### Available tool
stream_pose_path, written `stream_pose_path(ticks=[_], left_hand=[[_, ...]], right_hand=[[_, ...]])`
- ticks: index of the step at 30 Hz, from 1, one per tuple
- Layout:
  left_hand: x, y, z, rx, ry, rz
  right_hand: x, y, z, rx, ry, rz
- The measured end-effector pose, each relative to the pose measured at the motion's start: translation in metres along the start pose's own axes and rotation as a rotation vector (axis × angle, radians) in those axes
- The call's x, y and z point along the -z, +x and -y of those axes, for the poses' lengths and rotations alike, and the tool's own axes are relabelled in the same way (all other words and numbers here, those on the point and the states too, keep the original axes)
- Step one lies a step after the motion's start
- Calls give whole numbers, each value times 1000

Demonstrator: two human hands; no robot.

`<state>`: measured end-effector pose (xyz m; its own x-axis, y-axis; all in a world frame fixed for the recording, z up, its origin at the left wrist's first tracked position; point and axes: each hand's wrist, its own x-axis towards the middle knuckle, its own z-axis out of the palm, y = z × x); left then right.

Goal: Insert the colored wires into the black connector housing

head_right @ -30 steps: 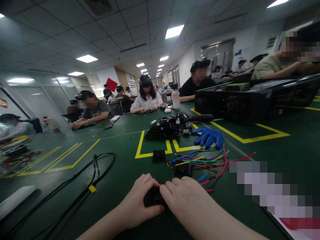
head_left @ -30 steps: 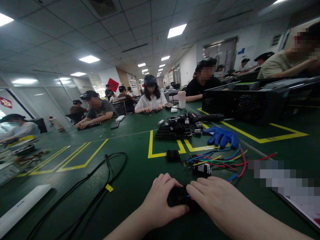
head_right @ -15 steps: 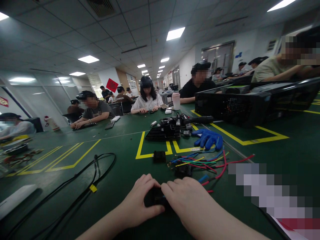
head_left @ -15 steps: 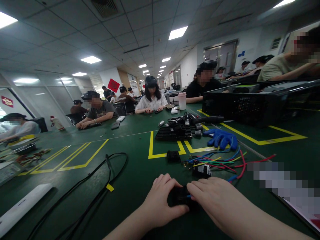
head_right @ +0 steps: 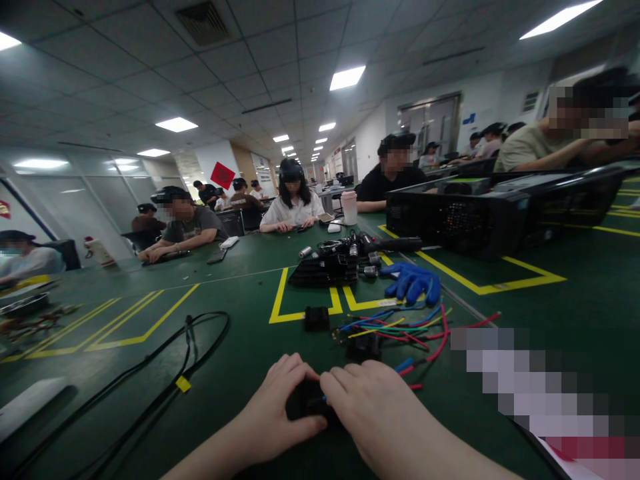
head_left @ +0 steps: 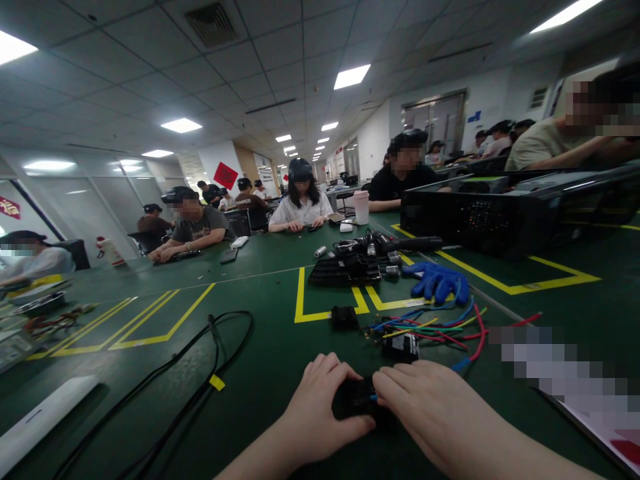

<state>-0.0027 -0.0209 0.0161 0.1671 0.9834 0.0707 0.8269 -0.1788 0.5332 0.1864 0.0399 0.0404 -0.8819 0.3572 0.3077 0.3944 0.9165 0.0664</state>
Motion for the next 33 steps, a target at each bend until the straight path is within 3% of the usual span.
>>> stream_pose_path(ticks=[9,17,33], left_hand=[[-2,0,1,-8,15,-10],[-2,0,2,-5,6,-10],[-1,-1,-1,10,28,11]], right_hand=[[-1,-1,2,-84,-2,91],[-2,-2,-1,-77,26,20],[2,-3,1,-88,83,6]])
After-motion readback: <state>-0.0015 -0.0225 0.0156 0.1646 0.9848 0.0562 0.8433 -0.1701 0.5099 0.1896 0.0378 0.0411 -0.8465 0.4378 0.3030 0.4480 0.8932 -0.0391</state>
